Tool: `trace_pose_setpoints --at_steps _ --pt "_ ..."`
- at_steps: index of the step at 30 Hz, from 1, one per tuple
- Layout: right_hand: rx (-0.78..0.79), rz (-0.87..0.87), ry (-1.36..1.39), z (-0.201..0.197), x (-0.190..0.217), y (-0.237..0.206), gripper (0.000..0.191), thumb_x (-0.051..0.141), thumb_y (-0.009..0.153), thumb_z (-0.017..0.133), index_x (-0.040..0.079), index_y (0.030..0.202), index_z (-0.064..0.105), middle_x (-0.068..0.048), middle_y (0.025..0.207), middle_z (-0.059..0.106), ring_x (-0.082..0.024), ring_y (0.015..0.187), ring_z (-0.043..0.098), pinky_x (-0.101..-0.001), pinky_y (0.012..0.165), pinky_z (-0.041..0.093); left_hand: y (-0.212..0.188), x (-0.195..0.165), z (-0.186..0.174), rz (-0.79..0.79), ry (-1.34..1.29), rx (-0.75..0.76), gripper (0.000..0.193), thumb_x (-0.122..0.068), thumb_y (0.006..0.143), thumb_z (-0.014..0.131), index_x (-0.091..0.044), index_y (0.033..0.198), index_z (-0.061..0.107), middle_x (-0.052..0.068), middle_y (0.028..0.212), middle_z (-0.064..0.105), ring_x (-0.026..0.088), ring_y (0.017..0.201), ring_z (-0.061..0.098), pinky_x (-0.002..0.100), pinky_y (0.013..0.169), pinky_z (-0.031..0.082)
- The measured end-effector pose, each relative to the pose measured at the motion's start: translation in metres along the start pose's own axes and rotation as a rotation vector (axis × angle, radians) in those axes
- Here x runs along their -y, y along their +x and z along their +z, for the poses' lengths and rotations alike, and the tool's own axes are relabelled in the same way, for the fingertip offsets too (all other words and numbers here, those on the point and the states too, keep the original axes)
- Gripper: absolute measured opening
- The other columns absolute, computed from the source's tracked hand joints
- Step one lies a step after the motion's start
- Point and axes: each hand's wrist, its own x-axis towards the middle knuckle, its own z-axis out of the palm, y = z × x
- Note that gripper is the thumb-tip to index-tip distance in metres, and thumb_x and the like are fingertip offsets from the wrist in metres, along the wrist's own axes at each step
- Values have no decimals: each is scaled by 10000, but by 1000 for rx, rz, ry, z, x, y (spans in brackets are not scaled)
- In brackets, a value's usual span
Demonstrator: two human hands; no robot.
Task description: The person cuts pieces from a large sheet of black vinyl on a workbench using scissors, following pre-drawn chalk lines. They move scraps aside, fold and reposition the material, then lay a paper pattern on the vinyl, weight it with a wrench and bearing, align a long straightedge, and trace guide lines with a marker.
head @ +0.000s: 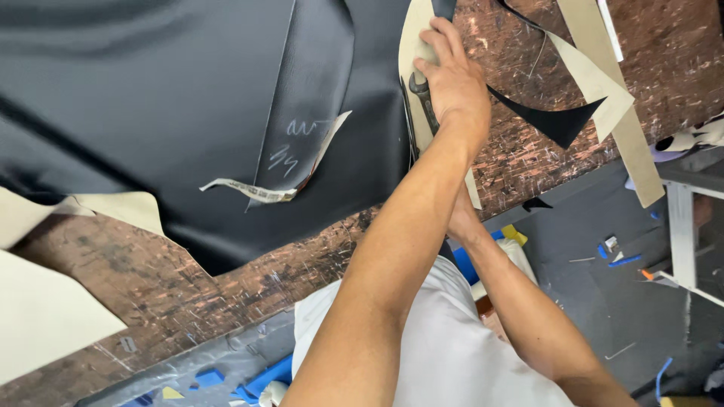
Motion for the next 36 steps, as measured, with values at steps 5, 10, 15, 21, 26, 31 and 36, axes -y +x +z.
trace_pose_setpoints --at_steps 5,10,15,21,26,31,36 --pt "-14 40 79 -6 20 -1 568 175 880 778 29 1355 503 -85 1307 594 -177 1197 564 -346 1007 499 8 -12 -13 11 22 0 418 -275 903 626 -136 1293 686 347 1547 207 503 1408 307 557 1043 478" --pt "-12 92 -54 -5 62 15 378 195 863 878 22 1047 596 -25 976 631 -139 909 606 -344 780 528 19 -19 -25 64 61 50 404 -270 911 637 -131 1286 691 363 1554 210 509 1405 314 545 1033 475" --pt "-16 240 147 5 98 35 381 267 783 887 107 988 608 56 782 596 -57 685 580 -255 589 506 28 -20 -34 38 59 28 396 -272 913 641 -154 1289 683 350 1550 226 494 1402 331 532 1039 483" --pt "-43 279 143 14 95 51 354 268 825 867 122 1010 602 63 797 563 -43 683 537 -232 591 483 40 -21 -32 61 69 58 425 -278 937 607 -128 1332 657 349 1552 225 496 1406 335 534 1043 483" --pt "-108 65 77 37 84 75 304 274 937 856 88 1040 639 69 862 609 -25 771 560 -216 678 488 53 -16 -20 25 84 1 545 -278 925 591 -23 1406 578 363 1564 205 492 1399 352 520 1025 501" --pt "-168 377 99 55 95 90 337 257 811 871 122 1011 636 74 699 578 -43 526 495 -222 468 401 63 -6 -13 47 72 26 533 -278 945 569 -16 1409 565 386 1572 197 502 1400 356 541 1019 507" --pt "-196 328 108 70 103 103 327 255 820 868 105 1001 641 61 705 608 -48 512 499 -218 467 411 70 5 -14 45 91 18 528 -274 954 569 -2 1406 579 392 1570 220 497 1394 373 535 998 524"
